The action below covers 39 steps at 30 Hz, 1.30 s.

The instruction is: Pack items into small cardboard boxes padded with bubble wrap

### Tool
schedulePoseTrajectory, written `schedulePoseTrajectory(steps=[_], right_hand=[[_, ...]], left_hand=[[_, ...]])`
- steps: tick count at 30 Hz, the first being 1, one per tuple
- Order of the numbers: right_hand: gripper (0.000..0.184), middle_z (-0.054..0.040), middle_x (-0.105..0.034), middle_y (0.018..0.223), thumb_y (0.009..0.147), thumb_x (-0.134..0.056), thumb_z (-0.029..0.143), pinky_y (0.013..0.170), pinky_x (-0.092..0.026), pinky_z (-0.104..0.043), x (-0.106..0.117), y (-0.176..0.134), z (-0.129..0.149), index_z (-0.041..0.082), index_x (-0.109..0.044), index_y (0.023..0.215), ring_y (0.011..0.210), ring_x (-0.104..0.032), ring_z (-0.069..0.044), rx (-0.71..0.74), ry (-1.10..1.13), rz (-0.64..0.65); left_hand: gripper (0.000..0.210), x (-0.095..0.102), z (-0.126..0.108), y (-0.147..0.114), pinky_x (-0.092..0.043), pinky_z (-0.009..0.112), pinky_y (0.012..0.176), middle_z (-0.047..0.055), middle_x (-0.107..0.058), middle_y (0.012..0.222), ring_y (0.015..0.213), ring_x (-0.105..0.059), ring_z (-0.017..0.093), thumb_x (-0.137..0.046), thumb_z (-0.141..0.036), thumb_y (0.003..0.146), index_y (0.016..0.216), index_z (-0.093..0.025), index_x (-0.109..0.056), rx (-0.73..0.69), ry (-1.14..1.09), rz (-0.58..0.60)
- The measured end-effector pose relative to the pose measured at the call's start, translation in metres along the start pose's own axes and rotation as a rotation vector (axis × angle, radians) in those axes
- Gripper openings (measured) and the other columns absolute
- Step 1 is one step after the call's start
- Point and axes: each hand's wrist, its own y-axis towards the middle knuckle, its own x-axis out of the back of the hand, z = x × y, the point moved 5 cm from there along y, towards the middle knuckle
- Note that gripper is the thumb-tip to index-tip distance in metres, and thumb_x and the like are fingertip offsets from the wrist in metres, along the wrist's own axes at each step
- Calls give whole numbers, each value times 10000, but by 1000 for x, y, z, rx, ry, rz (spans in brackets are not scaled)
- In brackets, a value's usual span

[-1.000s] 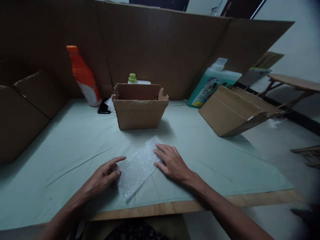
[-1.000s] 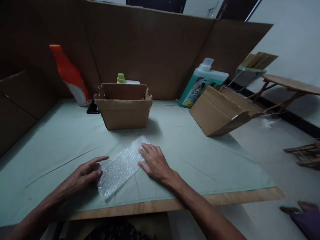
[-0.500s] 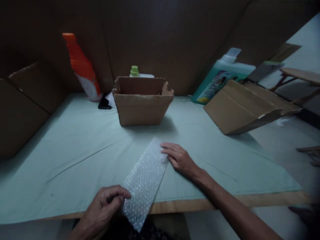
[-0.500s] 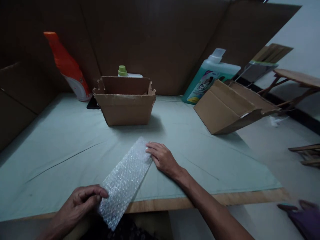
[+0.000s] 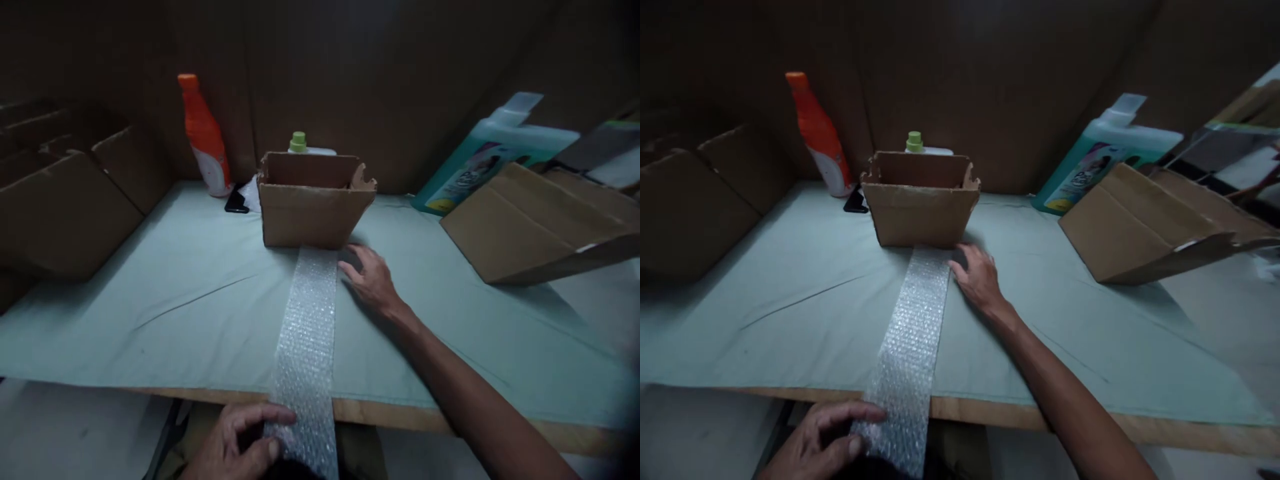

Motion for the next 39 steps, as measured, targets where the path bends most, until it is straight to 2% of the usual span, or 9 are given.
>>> schedulePoseTrajectory(steps=[4, 7, 12, 17, 20, 25, 31, 35, 39], right_hand=[[336, -126, -625, 1392, 941, -565, 253, 1088, -417, -541, -19, -42, 30, 199, -672, 1255, 1296, -554, -317, 285, -155, 274], [370, -102, -563, 1479, 934, -571, 196, 1126, -394, -539, -36, -57, 39, 237, -657, 1292, 1383, -490, -305, 305, -157, 459], [452, -68, -506, 1533, 933, -612, 317, 1137, -389, -581, 1, -69, 42, 306, -593, 1385, 1414, -462, -309, 236, 70, 555], [896, -97, -465, 1560, 795, -792, 517, 1108, -459, -503, 29, -124, 70, 329, -369, 1562, 1392, -485, -322, 142, 211, 819], [1007, -112, -576, 1451, 740, -849, 488, 1095, -467, -488, 9, -149, 89, 299, -325, 1580, 1314, -550, -311, 94, 300, 736], [516, -43, -736, 1026, 911, -644, 281, 868, -557, -394, -27, -147, 85, 265, -527, 1414, 886, -690, -210, -81, 344, 399], [428, -70, -724, 1035, 936, -612, 255, 859, -504, -438, -3, -136, 75, 244, -533, 1357, 937, -669, -246, 160, 45, 78], [300, -112, -698, 1184, 925, -630, 248, 893, -484, -450, -10, -150, 98, 218, -598, 1222, 1083, -637, -277, 401, -41, 136], [323, -140, -676, 1227, 902, -664, 319, 922, -463, -483, -36, -156, 112, 163, -619, 1182, 1111, -593, -311, 440, -171, 309]], left_hand=[[426, -10, -10, 4, -482, 476, 1063, 81, -717, 1251, 1181, -639, 307, -669, -517, 827, 1188, -306, -747, -43, -90, 180], [457, -11, -29, 2, -505, 430, 1039, 83, -720, 1262, 1159, -665, 279, -653, -384, 824, 1264, -270, -707, -65, -197, 196], [434, 3, -60, 9, -559, 393, 944, 83, -750, 1184, 1044, -706, 235, -562, -361, 895, 1306, -285, -677, -224, -64, -55], [278, 21, -89, 17, -556, 336, 713, 59, -704, 841, 773, -654, 187, -537, -256, 902, 1044, -256, -777, -616, 309, -336], [240, 26, -100, 18, -544, 375, 813, 93, -690, 996, 971, -644, 229, -557, -233, 889, 981, -251, -778, -740, 458, -474], [223, 31, -99, 52, -518, 347, 795, 57, -742, 877, 838, -674, 211, -535, -300, 914, 975, -222, -735, -577, 553, -406], [419, 35, -83, 94, -454, 275, 628, 3, -713, 758, 628, -624, 164, -556, -244, 890, 1305, -205, -606, -376, 645, -419], [438, 35, -84, 99, -483, 270, 665, -3, -706, 782, 683, -641, 167, -590, -227, 887, 1325, -214, -572, -437, 721, -481], [368, 32, -93, 55, -527, 297, 750, 66, -685, 987, 803, -644, 172, -598, -227, 920, 1284, -186, -560, -745, 648, -611]])
